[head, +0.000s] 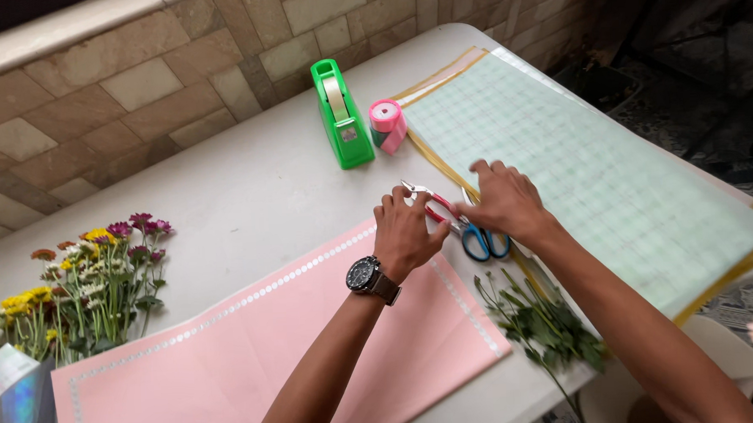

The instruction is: The person wraps a bunch of flowers in pink paper, folding the paper around the stems and securing the wrap with tape.

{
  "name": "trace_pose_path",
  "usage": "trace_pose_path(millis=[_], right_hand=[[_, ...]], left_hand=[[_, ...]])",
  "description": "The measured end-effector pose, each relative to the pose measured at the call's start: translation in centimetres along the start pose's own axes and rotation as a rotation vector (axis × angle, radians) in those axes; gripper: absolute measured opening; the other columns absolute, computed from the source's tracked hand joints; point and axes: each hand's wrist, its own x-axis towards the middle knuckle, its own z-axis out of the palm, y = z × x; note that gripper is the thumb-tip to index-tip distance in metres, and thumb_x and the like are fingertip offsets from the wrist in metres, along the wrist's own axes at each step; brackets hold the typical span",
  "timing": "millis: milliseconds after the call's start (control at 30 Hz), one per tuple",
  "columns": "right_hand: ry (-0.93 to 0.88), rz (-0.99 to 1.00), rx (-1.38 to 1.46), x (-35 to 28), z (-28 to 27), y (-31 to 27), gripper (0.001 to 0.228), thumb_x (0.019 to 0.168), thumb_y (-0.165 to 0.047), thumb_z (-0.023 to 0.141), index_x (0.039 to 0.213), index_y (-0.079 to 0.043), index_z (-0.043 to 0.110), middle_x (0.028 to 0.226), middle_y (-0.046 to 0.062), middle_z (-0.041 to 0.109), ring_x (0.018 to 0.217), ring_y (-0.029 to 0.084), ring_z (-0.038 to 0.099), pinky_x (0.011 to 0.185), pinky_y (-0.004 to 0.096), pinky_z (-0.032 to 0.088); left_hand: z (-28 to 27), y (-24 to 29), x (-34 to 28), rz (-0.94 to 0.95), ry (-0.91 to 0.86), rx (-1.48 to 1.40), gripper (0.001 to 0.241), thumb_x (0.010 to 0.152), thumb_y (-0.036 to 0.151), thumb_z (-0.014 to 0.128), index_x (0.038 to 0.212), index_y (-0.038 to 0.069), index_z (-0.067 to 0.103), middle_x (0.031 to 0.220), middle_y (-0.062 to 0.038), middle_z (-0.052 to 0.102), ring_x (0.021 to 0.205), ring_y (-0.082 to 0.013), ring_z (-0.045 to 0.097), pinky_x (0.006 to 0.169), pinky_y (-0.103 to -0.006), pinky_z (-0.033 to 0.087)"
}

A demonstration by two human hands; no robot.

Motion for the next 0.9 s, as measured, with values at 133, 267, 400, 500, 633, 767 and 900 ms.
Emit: trace_pose_path(millis=[133, 267, 400, 500, 633, 767, 900], right_hand=[[-0.144, 0.069, -0.084, -6.2, -1.8, 0.0, 0.086, 0.093, -0.066, 0.078, 0.154, -0.007, 0.069, 0.139, 0.027, 0.073, 0.134, 0.048, 0.073, 0.112, 0.064, 0.058], [-0.186, 0.044, -0.061, -10.0, -3.8, -2.4, 0.101, 0.088, -0.076, 0.080, 0.158, -0.003, 0.068, 0.139, 0.028, 0.071, 0.136, 0.048, 0.072, 0.117, 0.065, 0.056], [-0.077, 0.020, -0.077, -10.4, -0.6, -1.6, 0.094, 0.094, -0.071, 0.079, 0.151, 0.003, 0.071, 0.135, 0.024, 0.069, 0.133, 0.047, 0.073, 0.113, 0.059, 0.058], [-0.037, 0.031, -0.046, -10.1, -1.0, -1.5, 0.092, 0.094, -0.073, 0.078, 0.145, 0.003, 0.075, 0.130, 0.024, 0.071, 0.126, 0.046, 0.075, 0.106, 0.057, 0.060], [-0.054, 0.120, 0.082, -9.7, -3.6, -1.6, 0.091, 0.096, -0.076, 0.077, 0.140, 0.004, 0.078, 0.121, 0.024, 0.072, 0.118, 0.044, 0.077, 0.098, 0.056, 0.063], [-0.086, 0.228, 0.231, -6.8, -3.7, 0.0, 0.095, 0.080, -0.082, 0.083, 0.139, -0.007, 0.081, 0.136, 0.018, 0.075, 0.131, 0.046, 0.073, 0.109, 0.060, 0.058], [-0.022, 0.218, 0.273, -3.7, -2.5, -0.7, 0.094, 0.077, -0.085, 0.084, 0.140, -0.015, 0.081, 0.139, 0.011, 0.073, 0.133, 0.038, 0.073, 0.112, 0.055, 0.058]], left_hand=[[1.4, 2.1, -1.1, 0.002, -0.114, 0.067, 0.067, 0.100, 0.064, 0.063, 0.160, 0.034, 0.065, 0.150, -0.017, 0.052, 0.129, -0.0407, 0.059, 0.110, -0.0538, 0.047], [3.3, 2.1, -0.6, 0.002, -0.140, 0.076, 0.067, 0.103, 0.068, 0.057, 0.164, 0.040, 0.062, 0.153, -0.018, 0.051, 0.136, -0.0435, 0.058, 0.121, -0.0576, 0.044], [2.8, 1.9, -0.5, 0.006, -0.165, 0.059, 0.062, 0.112, 0.057, 0.056, 0.171, 0.037, 0.054, 0.166, -0.023, 0.046, 0.147, -0.0482, 0.054, 0.131, -0.0609, 0.036], [3.4, 1.3, 0.6, -0.003, -0.162, 0.102, 0.061, 0.115, 0.056, 0.051, 0.174, 0.041, 0.048, 0.174, -0.020, 0.042, 0.155, -0.0467, 0.048, 0.135, -0.0604, 0.029], [4.2, 0.8, 2.6, -0.010, -0.146, 0.122, 0.060, 0.116, 0.052, 0.048, 0.175, 0.042, 0.045, 0.179, -0.017, 0.043, 0.164, -0.0427, 0.042, 0.135, -0.0585, 0.020], [4.9, 0.8, 3.4, 0.005, -0.158, 0.017, 0.079, 0.115, 0.054, 0.053, 0.181, 0.016, 0.032, 0.188, -0.017, 0.038, 0.170, -0.0382, 0.036, 0.138, -0.0590, 0.010], [1.8, 2.4, 0.3, 0.008, -0.144, -0.022, 0.085, 0.114, 0.053, 0.054, 0.181, 0.008, 0.029, 0.191, -0.019, 0.031, 0.173, -0.0397, 0.030, 0.140, -0.0607, 0.004]])
